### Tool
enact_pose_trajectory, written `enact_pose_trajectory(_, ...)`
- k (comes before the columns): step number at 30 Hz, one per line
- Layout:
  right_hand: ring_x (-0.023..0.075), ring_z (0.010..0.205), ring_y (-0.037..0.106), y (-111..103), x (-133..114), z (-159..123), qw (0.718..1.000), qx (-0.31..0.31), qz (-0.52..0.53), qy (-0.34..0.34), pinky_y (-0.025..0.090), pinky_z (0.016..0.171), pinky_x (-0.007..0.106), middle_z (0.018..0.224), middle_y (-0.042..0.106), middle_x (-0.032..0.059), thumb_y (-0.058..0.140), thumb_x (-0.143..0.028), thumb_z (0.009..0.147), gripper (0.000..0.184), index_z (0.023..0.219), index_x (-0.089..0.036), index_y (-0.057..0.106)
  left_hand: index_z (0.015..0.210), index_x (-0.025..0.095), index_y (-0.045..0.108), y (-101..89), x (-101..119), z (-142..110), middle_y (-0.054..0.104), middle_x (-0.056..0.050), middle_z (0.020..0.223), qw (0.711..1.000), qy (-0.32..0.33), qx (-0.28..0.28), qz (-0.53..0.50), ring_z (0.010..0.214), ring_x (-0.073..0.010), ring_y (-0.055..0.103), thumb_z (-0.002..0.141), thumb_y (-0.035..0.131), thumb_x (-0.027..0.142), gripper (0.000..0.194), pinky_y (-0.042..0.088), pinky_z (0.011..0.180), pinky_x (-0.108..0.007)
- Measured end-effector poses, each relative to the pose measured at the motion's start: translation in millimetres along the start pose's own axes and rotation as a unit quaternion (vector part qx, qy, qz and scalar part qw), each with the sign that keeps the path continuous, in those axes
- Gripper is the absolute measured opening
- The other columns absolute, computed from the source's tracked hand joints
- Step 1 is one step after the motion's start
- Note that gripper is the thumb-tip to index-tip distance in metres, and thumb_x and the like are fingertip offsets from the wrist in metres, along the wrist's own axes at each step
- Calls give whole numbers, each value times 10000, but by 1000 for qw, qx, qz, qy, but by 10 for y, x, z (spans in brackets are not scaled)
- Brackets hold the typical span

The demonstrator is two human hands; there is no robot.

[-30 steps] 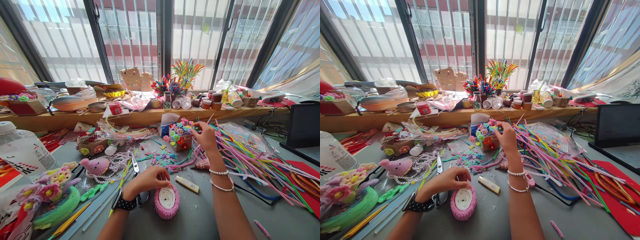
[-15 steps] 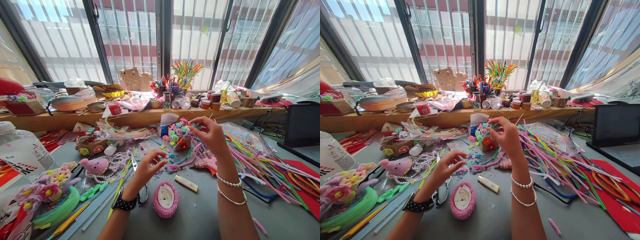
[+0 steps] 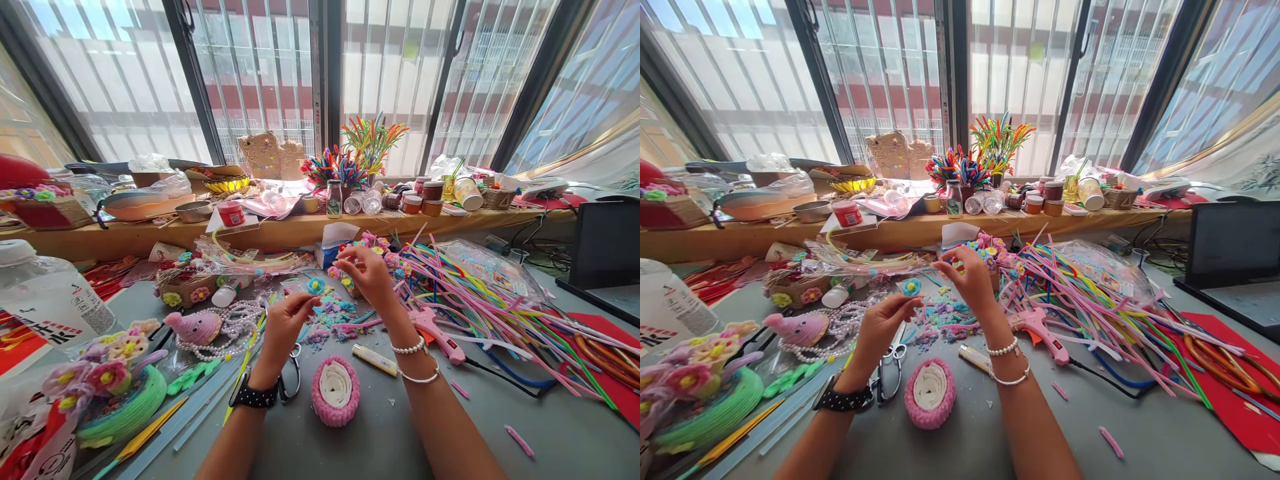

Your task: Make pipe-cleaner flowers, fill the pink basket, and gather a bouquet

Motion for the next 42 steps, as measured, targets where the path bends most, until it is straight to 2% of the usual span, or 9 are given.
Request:
enact_pose_trajectory(2, 213, 866, 496, -187, 233, -25, 989, 88, -113, 37, 393, 796, 361, 847, 571, 82, 532, -363, 730, 237, 833, -154, 571, 660, 153, 614, -27, 5, 3, 601, -11, 642, 1000, 8, 10, 19, 556, -100, 522, 693, 522, 386, 252, 431, 507, -194)
enact_pose_trajectory(6, 244, 944, 449, -103, 449, -50, 979, 49, -193, 30, 367, 822, 387, 957, 547, 95, 575, -274, 695, 297, 974, -177, 556, 623, 154, 624, -52, 51, -4, 578, -4, 609, 998, 33, 20, 50, 550, -99, 517, 695, 517, 381, 262, 430, 513, -195)
enact_pose_trajectory(12, 203, 809, 520, -65, 527, -66, 989, 31, -137, 43, 409, 758, 339, 859, 582, 73, 520, -211, 724, 188, 900, -177, 575, 698, 171, 654, -59, 21, -9, 627, -4, 648, 998, 23, 27, 44, 604, -122, 570, 696, 525, 356, 225, 461, 581, -219)
enact_pose_trajectory(17, 199, 771, 534, -168, 605, -75, 988, 67, -124, 68, 423, 724, 331, 839, 593, 77, 484, -195, 731, 132, 829, -165, 566, 783, 173, 652, -45, -13, -23, 668, -13, 705, 1000, 0, 31, 8, 640, -148, 611, 671, 555, 386, 259, 486, 592, -240)
enact_pose_trajectory(24, 195, 802, 523, -234, 525, -84, 983, 105, -146, 44, 416, 736, 322, 823, 576, 79, 451, -170, 741, 121, 815, -163, 547, 673, 177, 629, -93, 43, -34, 643, 2, 654, 994, 20, 47, 99, 578, -122, 572, 682, 542, 383, 223, 441, 541, -208)
enact_pose_trajectory(30, 179, 778, 522, -348, 491, -81, 978, 161, -128, 32, 436, 711, 322, 846, 568, 73, 420, -196, 775, 145, 856, -167, 538, 662, 191, 619, -121, 120, -34, 620, -11, 757, 986, 71, 60, 136, 712, -137, 545, 704, 513, 368, 211, 425, 593, -206)
enact_pose_trajectory(39, 159, 774, 527, -852, -52, -84, 956, 281, -89, 13, 491, 629, 272, 899, 538, 69, 457, -316, 788, 195, 921, -198, 539, 729, 198, 641, -214, 164, -73, 598, -5, 756, 981, 81, 121, 127, 672, -117, 549, 715, 515, 383, 225, 427, 629, -202)
enact_pose_trajectory(40, 152, 760, 530, -856, -104, -70, 961, 268, -69, 9, 493, 622, 263, 884, 541, 63, 471, -325, 780, 201, 917, -197, 543, 734, 198, 645, -222, 181, -81, 598, -6, 751, 978, 88, 129, 135, 666, -117, 548, 715, 517, 381, 225, 425, 624, -203)
enact_pose_trajectory(42, 137, 722, 539, -731, -184, 1, 983, 181, -18, -2, 497, 603, 249, 845, 553, 48, 503, -342, 757, 208, 894, -196, 559, 733, 199, 652, -231, 222, -100, 597, -7, 737, 971, 106, 143, 159, 662, -121, 545, 718, 518, 368, 215, 421, 628, -212)
Point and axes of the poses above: each hand's wrist, its own z-axis towards the middle knuckle, its own y-axis out of the palm, x = y × z, the point moved 9 cm from there along z, towards the middle knuckle
